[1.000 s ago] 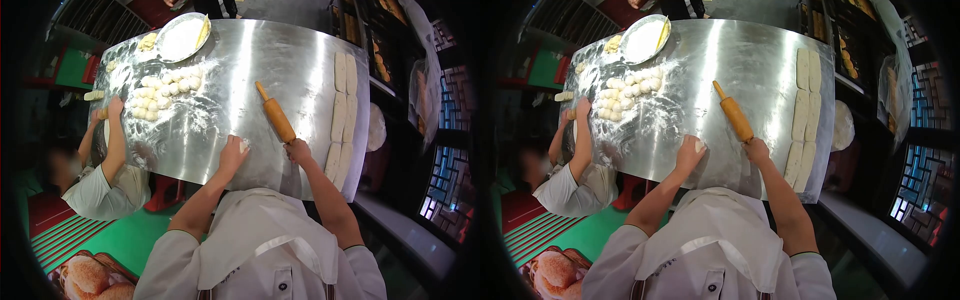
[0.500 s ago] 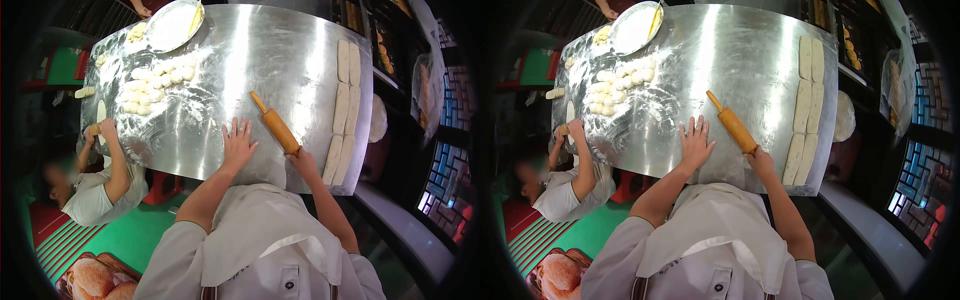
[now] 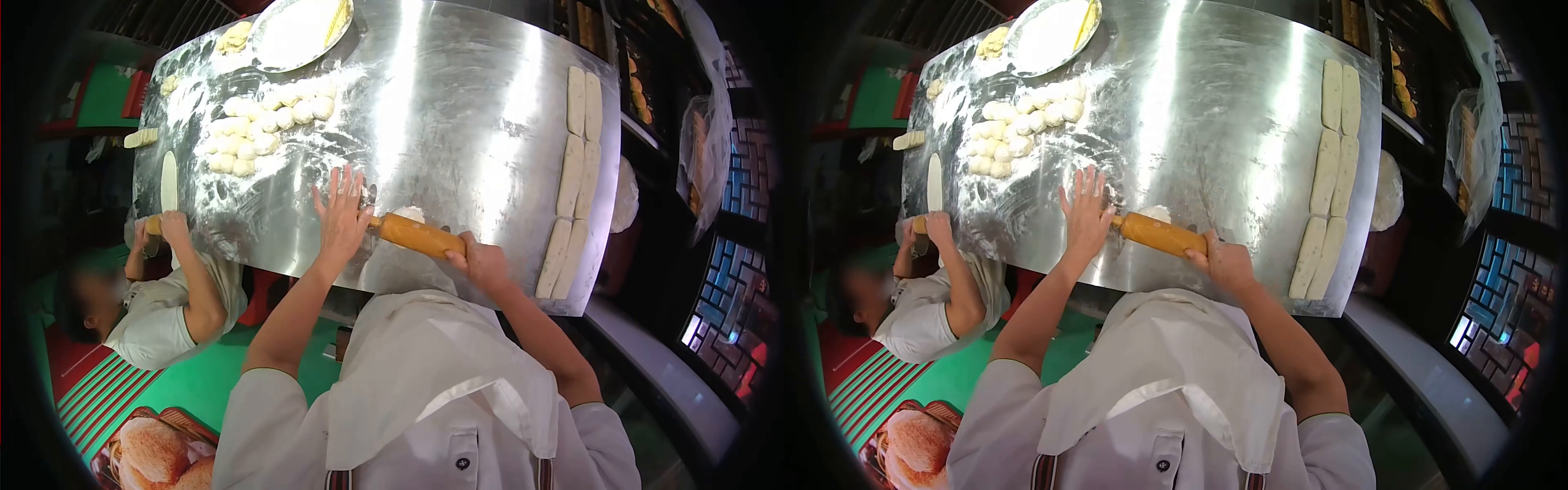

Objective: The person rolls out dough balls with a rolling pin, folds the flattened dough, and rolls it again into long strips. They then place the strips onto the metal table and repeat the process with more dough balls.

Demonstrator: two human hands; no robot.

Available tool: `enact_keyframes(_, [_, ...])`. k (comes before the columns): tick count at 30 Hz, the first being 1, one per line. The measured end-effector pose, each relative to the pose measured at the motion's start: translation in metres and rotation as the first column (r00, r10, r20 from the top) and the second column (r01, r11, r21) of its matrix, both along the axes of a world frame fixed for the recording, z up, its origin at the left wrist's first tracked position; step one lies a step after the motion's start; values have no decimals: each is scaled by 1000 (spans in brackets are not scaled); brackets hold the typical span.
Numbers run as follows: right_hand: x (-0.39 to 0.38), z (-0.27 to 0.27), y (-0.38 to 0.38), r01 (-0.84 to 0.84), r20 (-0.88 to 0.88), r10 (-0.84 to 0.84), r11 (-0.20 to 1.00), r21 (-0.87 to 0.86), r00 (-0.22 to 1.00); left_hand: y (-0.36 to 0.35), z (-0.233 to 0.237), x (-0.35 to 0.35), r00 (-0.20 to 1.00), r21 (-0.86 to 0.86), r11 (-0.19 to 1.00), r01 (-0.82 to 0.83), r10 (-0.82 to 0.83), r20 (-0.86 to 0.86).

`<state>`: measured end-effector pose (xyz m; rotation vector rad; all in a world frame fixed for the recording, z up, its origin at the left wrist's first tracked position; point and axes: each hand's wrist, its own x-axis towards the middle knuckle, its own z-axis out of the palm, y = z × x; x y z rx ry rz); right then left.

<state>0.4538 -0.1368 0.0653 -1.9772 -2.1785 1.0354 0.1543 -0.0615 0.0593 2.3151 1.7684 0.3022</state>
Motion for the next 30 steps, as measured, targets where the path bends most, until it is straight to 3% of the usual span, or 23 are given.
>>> enact_keyframes(2, [-19,-44,5,-37,72,38,999,-12,997,1,-34,-9,999,-175,984,-18,9,-50])
enact_keyframes(4, [-12,-63,48,-14,54,13,1000,11,998,37,-45,-2,997,-92,995,-32,26,-68])
enact_keyframes(6, [-4,-59,73,139,123,-158,978,153,980,25,-46,-3,995,-34,998,-52,49,-89])
enact_keyframes(8, [-10,-48,52,129,131,-162,965,229,978,10,-41,-9,997,-124,992,-35,26,-71])
enact_keyframes(9, [-14,-61,23,146,159,-175,973,178,972,-9,-37,-16,997,-204,979,-17,3,-73])
enact_keyframes(11, [-20,-78,-11,162,194,-181,981,110,964,-51,-33,-25,999,-191,982,3,-12,-44])
enact_keyframes(12, [-23,-83,-20,209,138,-240,956,204,961,-61,-34,-27,1000,-170,985,17,-21,-18])
enact_keyframes(13, [-28,-77,-28,257,79,-290,923,287,954,-55,-33,-26,999,-173,985,14,-19,-26])
enact_keyframes(15, [-27,-71,20,251,196,-282,953,169,939,-12,-37,-18,998,-137,991,-3,-5,-60])
enact_keyframes(19, [-15,-51,101,267,183,-313,934,237,932,54,-47,0,989,-65,993,-96,88,-118])
enact_keyframes(21, [-17,-51,79,242,217,-288,946,216,933,22,-43,-10,991,-124,990,-60,44,-129])
enact_keyframes(24, [-15,-87,-16,190,224,-226,966,173,948,-21,-30,-11,981,-246,969,-14,-34,-189])
enact_keyframes(26, [-14,-83,-28,174,193,-216,962,212,957,-36,-18,3,996,-390,921,1,-34,-77])
enact_keyframes(27, [-13,-79,-27,163,162,-212,949,271,964,-33,-24,14,998,-224,973,62,-53,45])
enact_keyframes(28, [-11,-74,-20,164,158,-215,945,283,964,-26,-24,31,998,-211,975,63,-55,43])
enact_keyframes(30, [-5,-64,-6,85,134,-134,943,323,982,-9,-25,56,988,-393,919,-17,75,134])
